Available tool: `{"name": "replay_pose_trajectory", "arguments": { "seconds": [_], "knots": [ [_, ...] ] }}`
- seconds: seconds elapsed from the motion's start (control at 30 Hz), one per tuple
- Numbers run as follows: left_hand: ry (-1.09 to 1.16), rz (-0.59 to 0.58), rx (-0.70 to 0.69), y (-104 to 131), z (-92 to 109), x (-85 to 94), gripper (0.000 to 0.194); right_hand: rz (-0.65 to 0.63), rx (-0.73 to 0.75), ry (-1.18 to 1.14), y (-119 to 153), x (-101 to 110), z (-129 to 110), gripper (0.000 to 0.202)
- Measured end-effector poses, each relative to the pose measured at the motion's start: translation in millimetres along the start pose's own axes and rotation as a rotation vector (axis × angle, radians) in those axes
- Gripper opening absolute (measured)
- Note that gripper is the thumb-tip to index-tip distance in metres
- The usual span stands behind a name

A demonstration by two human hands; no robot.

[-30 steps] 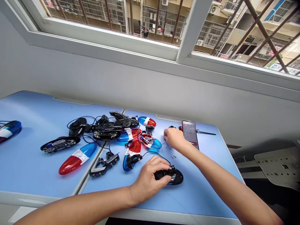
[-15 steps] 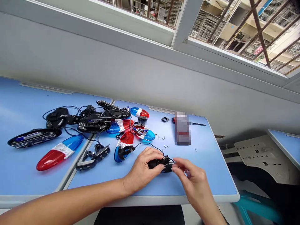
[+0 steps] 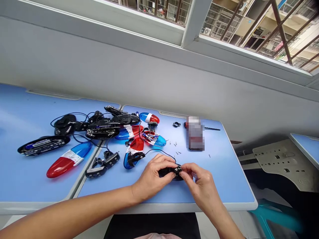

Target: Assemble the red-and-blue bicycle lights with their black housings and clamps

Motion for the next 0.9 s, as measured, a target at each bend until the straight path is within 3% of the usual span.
{"name": "replay_pose_trajectory", "arguments": {
  "seconds": [0.1, 0.2, 0.37, 0.53, 0.73, 0.9],
  "knots": [
    [-0.010, 0.008, -0.006, 0, 1, -0.1, 0.025, 0.072, 0.023, -0.026, 1, -1, 0, 0.005],
    [-0.014, 0.017, -0.003, -1, 2, -0.1, 0.024, 0.247, 0.066, -0.054, 7, -4, -1, 0.006],
    [-0.026, 0.027, -0.018, -1, 3, -0.7, 0.026, 0.450, 0.344, 0.034, 19, -18, -2, 0.020],
    [-0.031, 0.025, -0.016, 1, 2, -2.0, 0.024, 0.512, 0.481, 0.192, 21, -28, -7, 0.035],
    [-0.002, 0.036, -0.026, 5, -5, -3.0, 0.019, 0.545, 0.445, 0.251, 22, -29, -20, 0.028],
    [-0.014, 0.044, -0.023, 5, -5, -4.2, 0.020, 0.556, 0.399, 0.260, 21, -30, -16, 0.026]
  ]
}}
Point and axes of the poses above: each hand's wrist, its own y-axis away from the middle knuckle, its own x-axis out of the back of the hand, z = x × y, the point moved 2 cm from there along -y, towards the middle knuckle, and after that the axes turned 4 degrees about y, right-handed, at the moved point
